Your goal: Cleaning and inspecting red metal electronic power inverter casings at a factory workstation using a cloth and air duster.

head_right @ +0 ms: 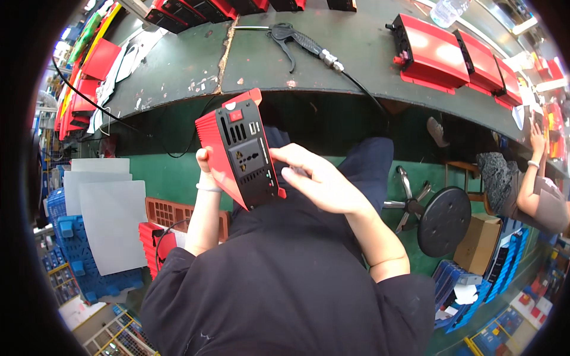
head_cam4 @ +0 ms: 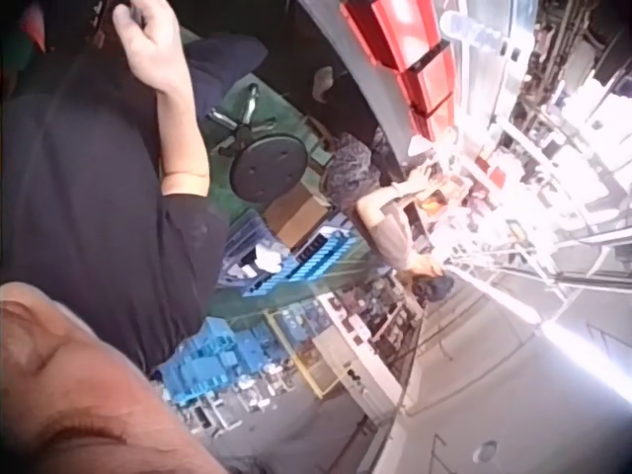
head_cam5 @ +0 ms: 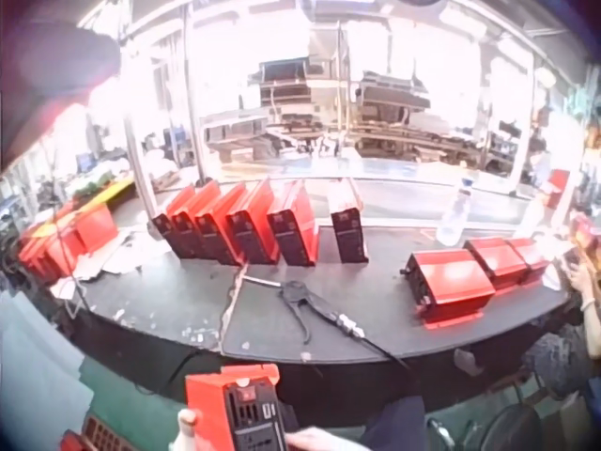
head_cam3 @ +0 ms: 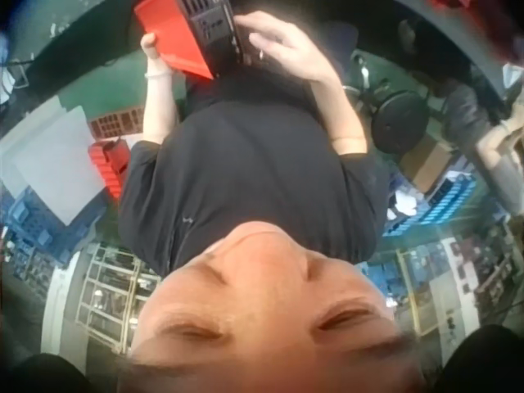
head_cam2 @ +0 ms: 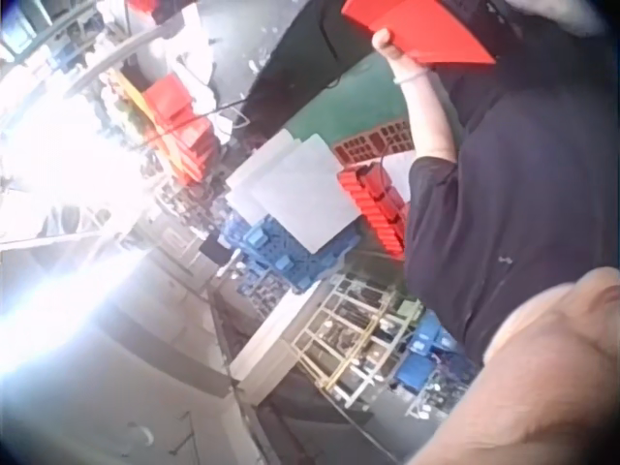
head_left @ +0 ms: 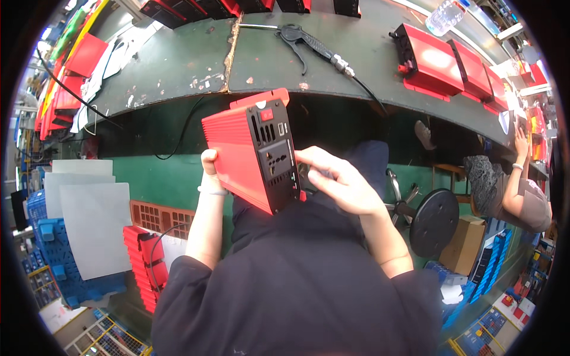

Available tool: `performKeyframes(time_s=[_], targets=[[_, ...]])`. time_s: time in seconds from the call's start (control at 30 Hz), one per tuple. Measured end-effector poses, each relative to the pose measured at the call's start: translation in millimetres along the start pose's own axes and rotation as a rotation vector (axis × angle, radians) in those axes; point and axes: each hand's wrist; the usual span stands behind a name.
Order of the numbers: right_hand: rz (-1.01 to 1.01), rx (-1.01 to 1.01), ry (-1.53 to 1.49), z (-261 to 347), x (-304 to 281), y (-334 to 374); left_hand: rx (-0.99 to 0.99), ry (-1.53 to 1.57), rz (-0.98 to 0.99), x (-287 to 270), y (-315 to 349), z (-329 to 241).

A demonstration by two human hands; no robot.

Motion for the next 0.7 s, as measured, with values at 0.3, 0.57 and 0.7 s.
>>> performKeyframes(time_s=[0.3,0.57,0.7], targets=[[-0.069,0.137,-0.093,13.2,-7.9,0.3,0.007,-0.019,-0.218,29.4,-28.6,8.1],[-0.231,0.105,0.149,-30.4,-25.5,21.1,-0.161,-0.775,-0.354,96.4,-53.8,1.7],[-0.501,0.184,-0.201,-88.7,-29.3,37.0,-0.417,-0.946,-0.220,144.3,-77.5,7.6]])
Point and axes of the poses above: each hand's wrist, its own y-axis away from the middle knuckle, its own x-axis out of the palm, z = x × y, and after that the axes turned 13 degrees about z, right-handed
